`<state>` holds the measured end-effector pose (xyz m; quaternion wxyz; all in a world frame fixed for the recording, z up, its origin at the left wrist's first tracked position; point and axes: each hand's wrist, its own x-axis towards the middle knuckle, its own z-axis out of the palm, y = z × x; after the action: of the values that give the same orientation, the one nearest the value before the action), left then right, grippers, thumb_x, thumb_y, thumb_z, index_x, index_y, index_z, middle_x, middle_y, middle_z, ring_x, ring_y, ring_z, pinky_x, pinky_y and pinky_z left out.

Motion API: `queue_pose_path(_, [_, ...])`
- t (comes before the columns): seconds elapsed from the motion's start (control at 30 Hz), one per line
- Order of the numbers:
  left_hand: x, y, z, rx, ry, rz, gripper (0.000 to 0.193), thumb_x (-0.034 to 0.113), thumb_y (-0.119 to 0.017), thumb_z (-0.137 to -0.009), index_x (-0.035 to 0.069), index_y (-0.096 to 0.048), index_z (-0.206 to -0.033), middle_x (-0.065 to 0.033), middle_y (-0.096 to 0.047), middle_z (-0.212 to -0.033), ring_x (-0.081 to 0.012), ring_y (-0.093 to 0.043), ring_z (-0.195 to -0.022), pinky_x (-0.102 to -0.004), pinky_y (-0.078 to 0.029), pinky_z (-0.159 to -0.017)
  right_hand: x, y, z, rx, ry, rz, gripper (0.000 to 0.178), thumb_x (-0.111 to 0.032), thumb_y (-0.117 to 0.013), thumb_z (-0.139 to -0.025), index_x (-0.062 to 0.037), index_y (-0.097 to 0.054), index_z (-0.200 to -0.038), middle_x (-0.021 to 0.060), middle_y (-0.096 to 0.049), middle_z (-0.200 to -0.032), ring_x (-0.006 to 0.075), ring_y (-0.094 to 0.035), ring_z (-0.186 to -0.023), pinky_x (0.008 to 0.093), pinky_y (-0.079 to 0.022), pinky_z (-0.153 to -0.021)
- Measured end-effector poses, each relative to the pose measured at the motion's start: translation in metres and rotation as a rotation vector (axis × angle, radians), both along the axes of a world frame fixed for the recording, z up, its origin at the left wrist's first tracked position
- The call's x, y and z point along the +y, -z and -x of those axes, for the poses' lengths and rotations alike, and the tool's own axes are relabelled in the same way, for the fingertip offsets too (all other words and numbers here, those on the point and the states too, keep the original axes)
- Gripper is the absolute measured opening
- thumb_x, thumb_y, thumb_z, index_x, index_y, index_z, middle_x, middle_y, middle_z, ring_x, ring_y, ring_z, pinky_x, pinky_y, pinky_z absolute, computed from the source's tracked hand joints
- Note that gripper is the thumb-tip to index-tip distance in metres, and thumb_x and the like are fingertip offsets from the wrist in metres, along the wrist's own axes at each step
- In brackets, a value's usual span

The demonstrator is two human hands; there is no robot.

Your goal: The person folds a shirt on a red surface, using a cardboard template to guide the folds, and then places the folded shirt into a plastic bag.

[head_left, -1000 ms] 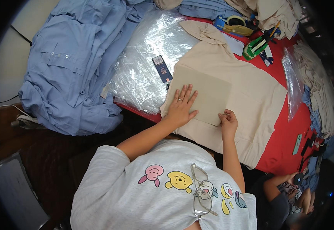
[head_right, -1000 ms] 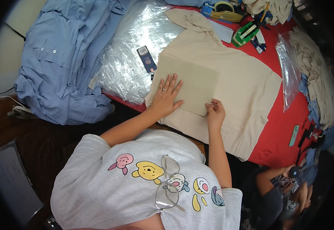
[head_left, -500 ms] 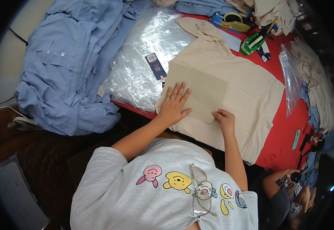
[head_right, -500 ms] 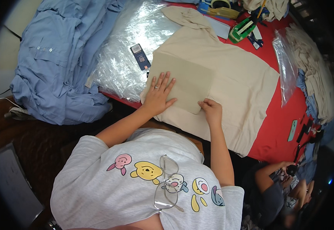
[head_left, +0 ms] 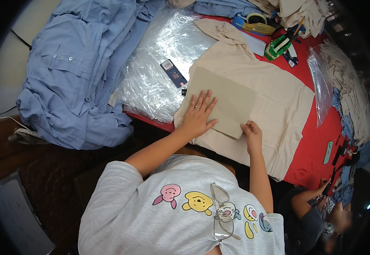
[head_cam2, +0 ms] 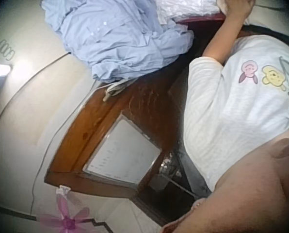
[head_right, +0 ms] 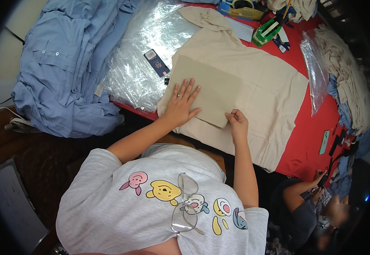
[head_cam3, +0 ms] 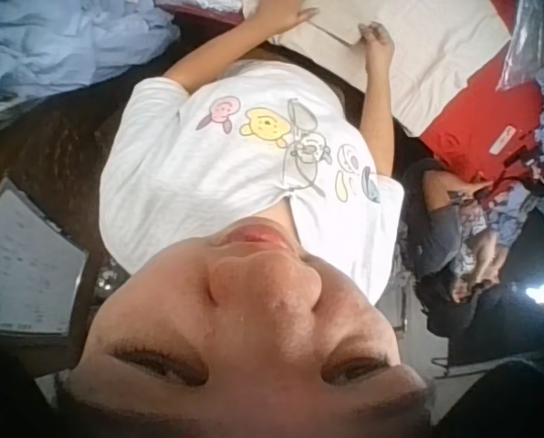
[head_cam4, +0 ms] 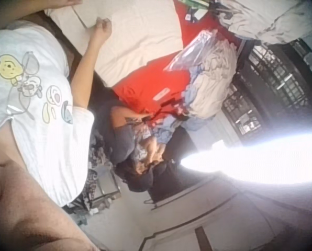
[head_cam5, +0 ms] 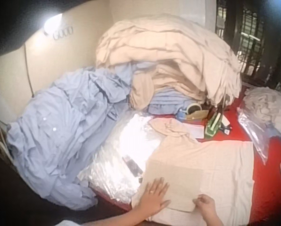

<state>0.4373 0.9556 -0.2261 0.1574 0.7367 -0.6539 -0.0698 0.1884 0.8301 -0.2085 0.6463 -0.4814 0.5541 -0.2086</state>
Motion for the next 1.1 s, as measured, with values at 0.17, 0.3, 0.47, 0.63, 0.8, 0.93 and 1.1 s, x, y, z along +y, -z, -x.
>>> queue_pose_path(0.17, [0.004,0.003,0.005,0.045,-0.041,-0.037,0.092,0.06,-0.057,-0.101,0.005,-0.028,-0.17,-0.0216,-0.013,-0.179,-0.0384,-0.008,-0.166,-0.0579,-0.005,-0.133,-0.003,-0.003,-0.007,0.072,-0.1,0.014,0.009,-0.004,-0.074,-0.098,-0.0011,-0.07,-0.106,-0.0047,-0.066,-0.083,0.0039,-0.057,-0.075,0.0212,-0.046,-0.07])
queue_pose_path(0.3, [0.007,0.007,0.003,0.04,-0.047,-0.052,0.093,0.06,-0.057,-0.101,0.005,-0.027,-0.17,-0.0223,-0.012,-0.179,-0.0393,-0.007,-0.166,-0.0604,-0.007,-0.132,0.004,0.002,-0.016,0.048,-0.041,0.107,0.017,-0.003,-0.074,-0.097,0.0034,-0.069,-0.112,-0.0028,-0.068,-0.078,0.0049,-0.056,-0.072,0.023,-0.045,-0.068])
queue_pose_path(0.47, [0.005,0.008,0.002,0.024,-0.037,-0.077,0.094,0.06,-0.059,-0.1,0.007,-0.027,-0.17,-0.0218,-0.013,-0.179,-0.0408,-0.009,-0.166,-0.062,-0.007,-0.131,0.006,-0.01,-0.019,0.241,-0.119,0.24,0.023,-0.008,-0.078,-0.094,0.0004,-0.066,-0.112,-0.0015,-0.063,-0.071,0.0073,-0.052,-0.066,0.0259,-0.044,-0.063])
queue_pose_path(0.63, [0.006,0.006,0.003,0.004,-0.057,-0.06,0.094,0.058,-0.061,-0.099,0.008,-0.026,-0.171,-0.0211,-0.015,-0.179,-0.0425,-0.011,-0.165,-0.0626,-0.009,-0.131,-0.004,-0.037,-0.007,0.373,-0.066,0.322,0.029,-0.012,-0.083,-0.093,-0.0015,-0.064,-0.112,-0.0033,-0.057,-0.067,0.0055,-0.049,-0.064,0.0248,-0.041,-0.061])
queue_pose_path(0.8, [0.011,-0.019,0.004,0.066,-0.12,0.03,0.079,0.044,-0.065,-0.102,0.004,-0.037,-0.164,-0.0242,-0.027,-0.173,-0.0437,-0.024,-0.161,-0.058,-0.019,-0.13,-0.024,-0.015,0.177,0.417,0.294,0.567,0.035,-0.015,-0.084,-0.091,-0.0006,-0.069,-0.119,0.0069,-0.07,-0.099,0.0139,-0.062,-0.085,0.0299,-0.052,-0.075])
queue_pose_path(0.93, [0.095,-0.024,0.021,0.844,-0.541,0.261,0.021,0.018,-0.061,-0.108,-0.001,-0.065,-0.117,-0.0163,-0.068,-0.115,-0.0263,-0.065,-0.107,-0.0389,-0.051,-0.097,0.01,-0.005,0.324,0.774,0.39,0.605,0.042,-0.018,-0.083,-0.091,0.0022,-0.068,-0.126,0.0149,-0.071,-0.111,0.0246,-0.066,-0.097,0.0382,-0.054,-0.088])
queue_pose_path(1.1, [0.181,0.044,0.066,1.217,-0.992,-0.089,0.047,0.018,-0.078,-0.095,0.001,-0.058,-0.134,-0.0134,-0.064,-0.132,-0.0197,-0.063,-0.118,-0.0303,-0.049,-0.101,0.05,0.021,0.357,1.091,0.242,0.715,0.034,-0.021,-0.083,-0.091,0.0013,-0.071,-0.113,0.0161,-0.071,-0.11,0.0309,-0.065,-0.105,0.0426,-0.052,-0.095])
